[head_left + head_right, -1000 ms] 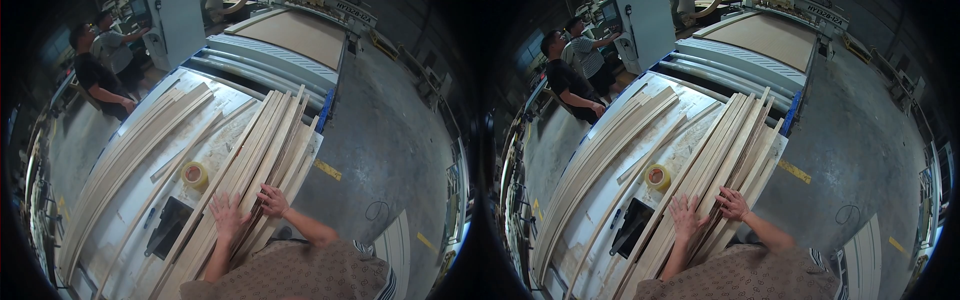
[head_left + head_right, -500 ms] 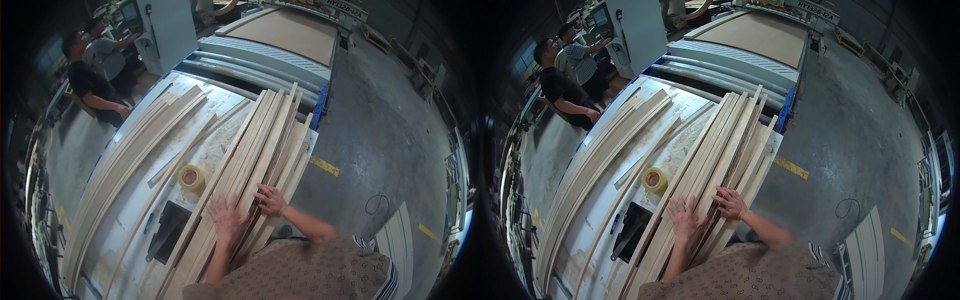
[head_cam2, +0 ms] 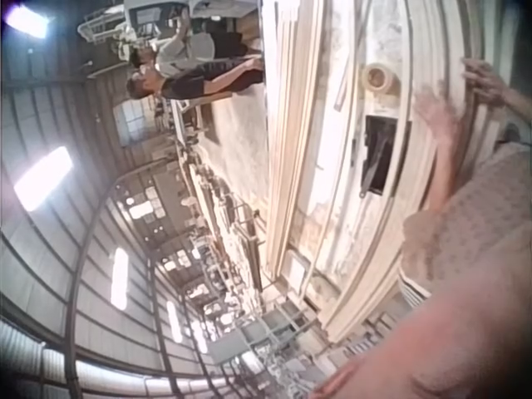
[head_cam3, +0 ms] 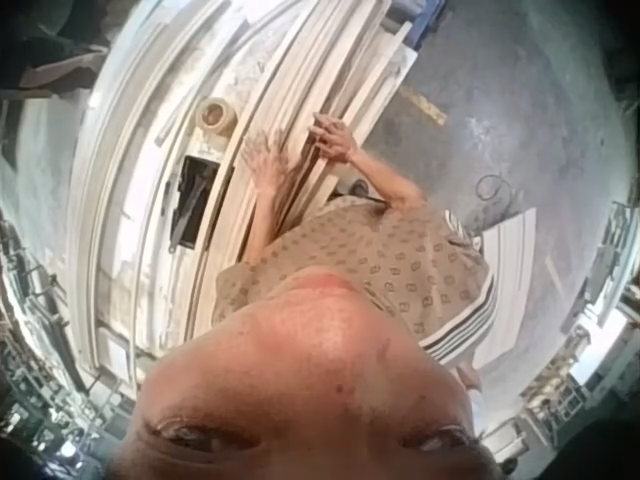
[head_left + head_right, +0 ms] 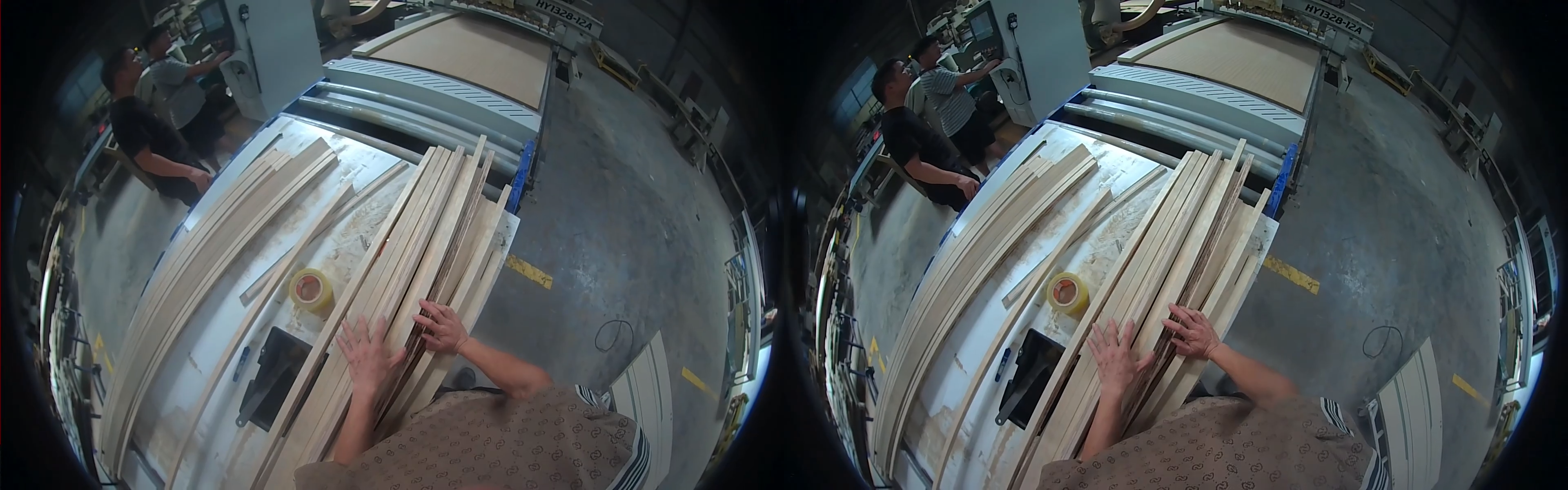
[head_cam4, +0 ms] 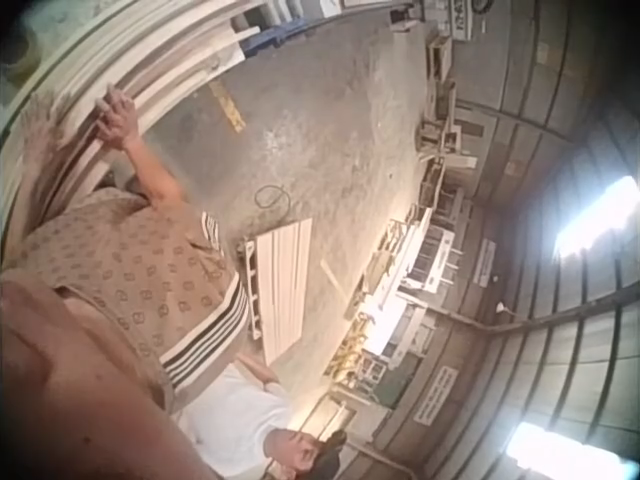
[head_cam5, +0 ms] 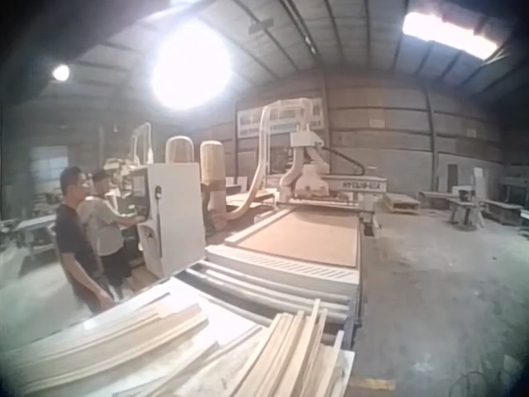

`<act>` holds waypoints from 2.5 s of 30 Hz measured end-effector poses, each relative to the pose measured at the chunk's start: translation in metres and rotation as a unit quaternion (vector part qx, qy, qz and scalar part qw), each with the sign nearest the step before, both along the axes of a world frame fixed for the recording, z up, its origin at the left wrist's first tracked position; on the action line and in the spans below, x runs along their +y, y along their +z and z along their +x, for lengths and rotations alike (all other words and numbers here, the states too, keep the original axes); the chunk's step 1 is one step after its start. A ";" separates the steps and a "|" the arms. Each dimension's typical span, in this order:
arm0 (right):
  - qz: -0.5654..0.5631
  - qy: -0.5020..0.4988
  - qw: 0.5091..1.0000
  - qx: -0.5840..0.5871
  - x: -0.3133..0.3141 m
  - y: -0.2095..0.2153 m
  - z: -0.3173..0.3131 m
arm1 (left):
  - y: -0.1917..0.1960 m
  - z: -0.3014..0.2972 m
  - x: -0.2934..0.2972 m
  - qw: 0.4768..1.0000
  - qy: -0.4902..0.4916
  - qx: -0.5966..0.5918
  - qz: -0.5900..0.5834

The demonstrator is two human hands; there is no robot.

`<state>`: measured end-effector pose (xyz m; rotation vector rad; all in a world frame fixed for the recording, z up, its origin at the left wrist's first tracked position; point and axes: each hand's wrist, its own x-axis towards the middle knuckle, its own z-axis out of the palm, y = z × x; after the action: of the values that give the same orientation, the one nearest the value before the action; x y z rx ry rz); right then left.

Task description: Sorting and organizing thin wooden strips on a workbench in a furniture manufacturing factory.

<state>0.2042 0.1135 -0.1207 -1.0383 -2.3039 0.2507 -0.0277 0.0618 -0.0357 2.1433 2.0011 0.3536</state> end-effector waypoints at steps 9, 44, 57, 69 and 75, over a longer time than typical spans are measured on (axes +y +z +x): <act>-0.002 -0.002 1.000 -0.001 0.000 -0.001 0.000 | -0.001 0.000 0.000 1.000 0.000 0.003 0.005; 0.002 -0.002 1.000 0.004 0.000 0.001 -0.001 | 0.008 0.001 0.000 1.000 0.005 -0.014 -0.015; 0.005 -0.005 1.000 0.001 0.000 0.001 -0.001 | 0.007 0.001 0.000 1.000 0.002 -0.006 -0.007; 0.000 -0.005 1.000 0.003 0.000 0.003 -0.001 | 0.005 0.001 0.000 1.000 0.003 -0.011 -0.001; 0.001 -0.002 1.000 0.004 0.000 0.002 0.000 | 0.007 0.001 0.000 1.000 0.003 -0.014 -0.007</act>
<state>0.2039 0.1140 -0.1187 -1.0399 -2.2933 0.2507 -0.0262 0.0615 -0.0285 2.1133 1.9887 0.3658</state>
